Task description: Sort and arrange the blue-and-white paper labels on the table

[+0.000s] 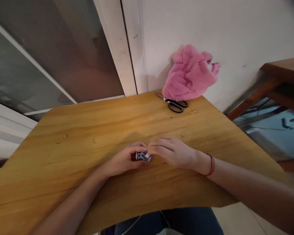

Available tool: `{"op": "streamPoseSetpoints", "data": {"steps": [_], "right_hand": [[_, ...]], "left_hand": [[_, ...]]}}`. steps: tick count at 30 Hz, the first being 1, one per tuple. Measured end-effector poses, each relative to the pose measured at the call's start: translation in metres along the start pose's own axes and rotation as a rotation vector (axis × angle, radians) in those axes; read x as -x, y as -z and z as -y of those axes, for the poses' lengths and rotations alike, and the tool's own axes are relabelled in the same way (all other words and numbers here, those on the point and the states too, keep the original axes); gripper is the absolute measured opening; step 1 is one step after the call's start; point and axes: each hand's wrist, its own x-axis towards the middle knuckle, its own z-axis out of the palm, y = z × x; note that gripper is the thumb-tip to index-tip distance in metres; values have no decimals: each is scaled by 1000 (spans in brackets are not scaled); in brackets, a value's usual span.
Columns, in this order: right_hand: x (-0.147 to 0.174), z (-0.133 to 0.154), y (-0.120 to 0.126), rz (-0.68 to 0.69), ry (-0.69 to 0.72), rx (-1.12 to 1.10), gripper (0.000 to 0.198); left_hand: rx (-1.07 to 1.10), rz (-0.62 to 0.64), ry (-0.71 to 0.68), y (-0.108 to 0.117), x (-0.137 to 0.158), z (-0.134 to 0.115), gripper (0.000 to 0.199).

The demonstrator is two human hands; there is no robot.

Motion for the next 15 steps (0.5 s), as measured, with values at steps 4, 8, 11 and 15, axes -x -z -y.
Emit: {"op": "streamPoseSetpoints", "data": {"steps": [4, 8, 11, 15], "right_hand": [[-2, 0, 2, 32, 67, 70, 19], [-4, 1, 2, 46, 78, 76, 17], [-3, 2, 1, 49, 74, 83, 18], [0, 2, -6, 63, 10, 26, 17]], "left_hand": [[20, 0, -12, 0, 0, -2, 19], [6, -2, -19, 0, -1, -4, 16], [-5, 1, -8, 0, -1, -4, 16], [2, -6, -25, 0, -1, -1, 16]]}}
